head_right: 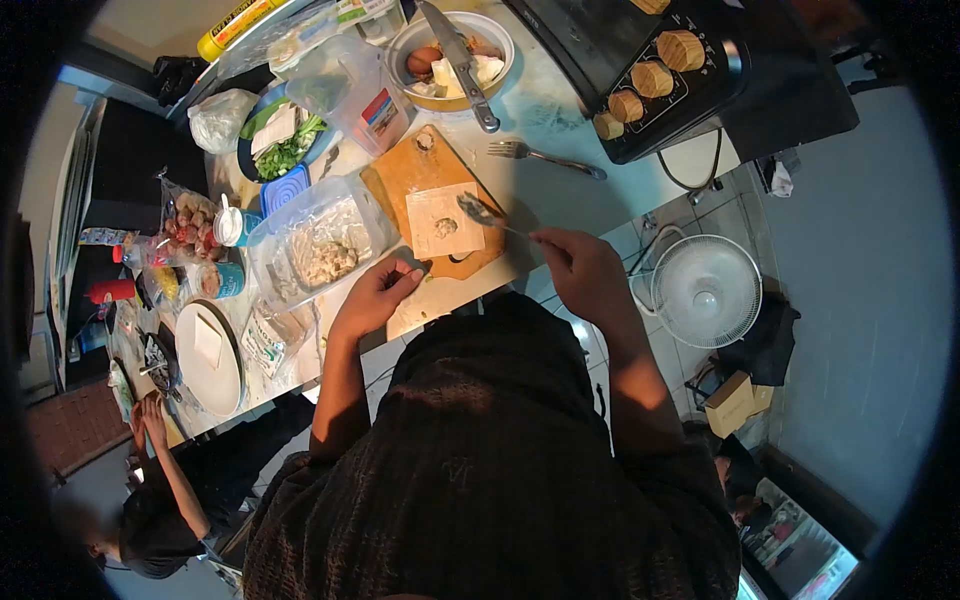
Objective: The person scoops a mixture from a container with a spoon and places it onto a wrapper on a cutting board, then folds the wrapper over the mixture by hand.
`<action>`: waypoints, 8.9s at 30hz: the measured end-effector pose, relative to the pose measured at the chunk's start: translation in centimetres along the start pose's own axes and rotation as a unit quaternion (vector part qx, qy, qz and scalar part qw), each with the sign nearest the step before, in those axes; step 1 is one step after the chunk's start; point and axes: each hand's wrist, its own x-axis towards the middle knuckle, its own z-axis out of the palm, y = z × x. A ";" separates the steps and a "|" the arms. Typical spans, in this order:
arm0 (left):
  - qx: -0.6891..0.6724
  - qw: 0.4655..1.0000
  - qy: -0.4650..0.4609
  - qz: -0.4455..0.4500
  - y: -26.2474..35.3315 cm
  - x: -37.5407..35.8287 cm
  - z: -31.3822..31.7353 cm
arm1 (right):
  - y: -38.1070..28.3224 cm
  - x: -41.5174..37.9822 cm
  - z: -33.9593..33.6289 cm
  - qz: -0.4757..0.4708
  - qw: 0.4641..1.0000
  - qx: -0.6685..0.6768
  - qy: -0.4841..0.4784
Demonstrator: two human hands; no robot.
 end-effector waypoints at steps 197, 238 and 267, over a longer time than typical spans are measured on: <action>-0.056 0.995 -0.036 -0.070 0.2 -3.9 -4.1 | -1.9 1.8 -2.9 -0.023 0.987 -0.047 -0.154; -0.030 0.996 -0.081 -0.009 -1.1 -0.9 -1.9 | -4.3 -1.5 -1.2 -0.078 0.970 -0.226 0.035; -0.044 0.995 -0.088 0.002 -1.7 -0.3 -2.0 | -4.9 -0.7 1.2 -0.100 0.980 -0.168 -0.026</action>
